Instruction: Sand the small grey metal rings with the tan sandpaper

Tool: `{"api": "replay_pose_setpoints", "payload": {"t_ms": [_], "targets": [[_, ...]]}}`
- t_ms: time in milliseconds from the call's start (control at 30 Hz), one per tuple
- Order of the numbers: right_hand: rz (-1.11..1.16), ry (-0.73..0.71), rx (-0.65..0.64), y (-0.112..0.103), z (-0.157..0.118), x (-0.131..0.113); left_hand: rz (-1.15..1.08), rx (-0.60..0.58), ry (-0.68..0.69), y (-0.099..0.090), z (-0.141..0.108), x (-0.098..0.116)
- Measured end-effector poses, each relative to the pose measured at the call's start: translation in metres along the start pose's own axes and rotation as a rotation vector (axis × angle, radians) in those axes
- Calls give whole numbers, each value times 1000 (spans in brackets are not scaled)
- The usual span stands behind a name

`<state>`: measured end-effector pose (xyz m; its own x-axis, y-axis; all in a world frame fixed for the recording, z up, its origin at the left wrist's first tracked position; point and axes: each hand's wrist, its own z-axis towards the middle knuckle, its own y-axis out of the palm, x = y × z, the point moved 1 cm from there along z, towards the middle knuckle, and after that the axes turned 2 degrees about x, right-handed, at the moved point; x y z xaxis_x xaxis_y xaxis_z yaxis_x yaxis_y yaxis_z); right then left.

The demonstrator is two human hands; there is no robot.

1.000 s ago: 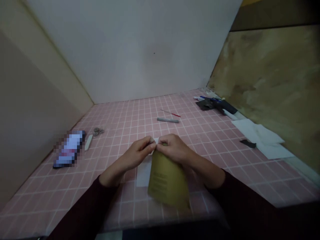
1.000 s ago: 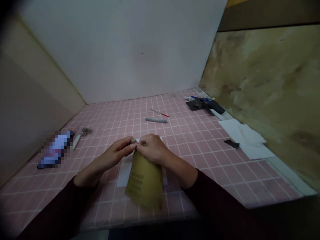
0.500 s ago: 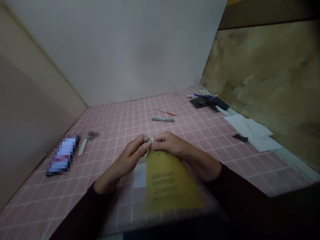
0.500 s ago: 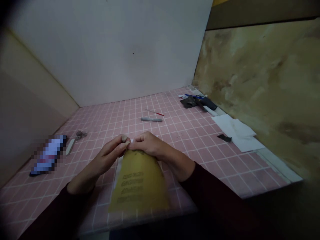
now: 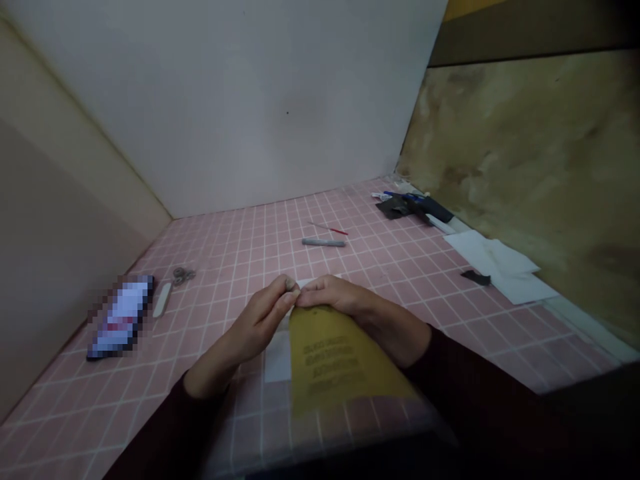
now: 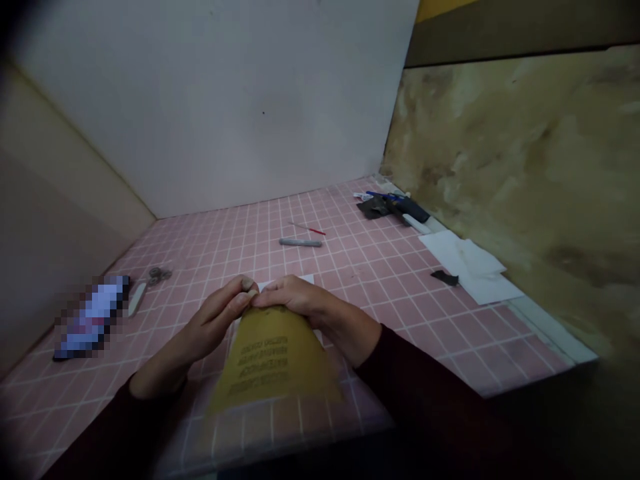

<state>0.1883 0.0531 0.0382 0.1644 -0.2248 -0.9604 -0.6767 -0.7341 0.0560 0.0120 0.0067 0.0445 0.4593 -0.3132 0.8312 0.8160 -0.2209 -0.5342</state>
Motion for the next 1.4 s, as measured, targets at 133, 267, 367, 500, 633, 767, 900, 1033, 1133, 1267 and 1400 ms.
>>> {"api": "replay_pose_setpoints", "payload": {"t_ms": [133,267,367,500,633,767,900,1033,1133,1267,1400], "targets": [[-384,-230,300,1,3,-2,42,-69,-107,0,2,-13],[-326,-223,295,0,4,-1,-22,-20,-80,2,2,-12],[70,28,6,-1,4,2,2,42,21,3,-1,-2],[-98,-77,133,-1,4,2,64,9,1,2,0,-6],[-463,-306,383,2,2,-3,0,-38,-85,3,2,-16],[-14,-43,63,3,0,-4,-31,51,0,3,-1,-7],[-151,-119,139,2,1,-3,-31,9,-37,4,0,-12],[-476,-325,372,3,2,-3,-103,-33,-131,6,2,-23],[-144,-133,162,4,0,-4,-109,36,-71,5,0,-15],[16,-49,8,4,-1,-3,-69,50,-39,4,-1,-10],[-557,-363,366,4,4,1,-61,-62,-147,5,2,-24]]}}
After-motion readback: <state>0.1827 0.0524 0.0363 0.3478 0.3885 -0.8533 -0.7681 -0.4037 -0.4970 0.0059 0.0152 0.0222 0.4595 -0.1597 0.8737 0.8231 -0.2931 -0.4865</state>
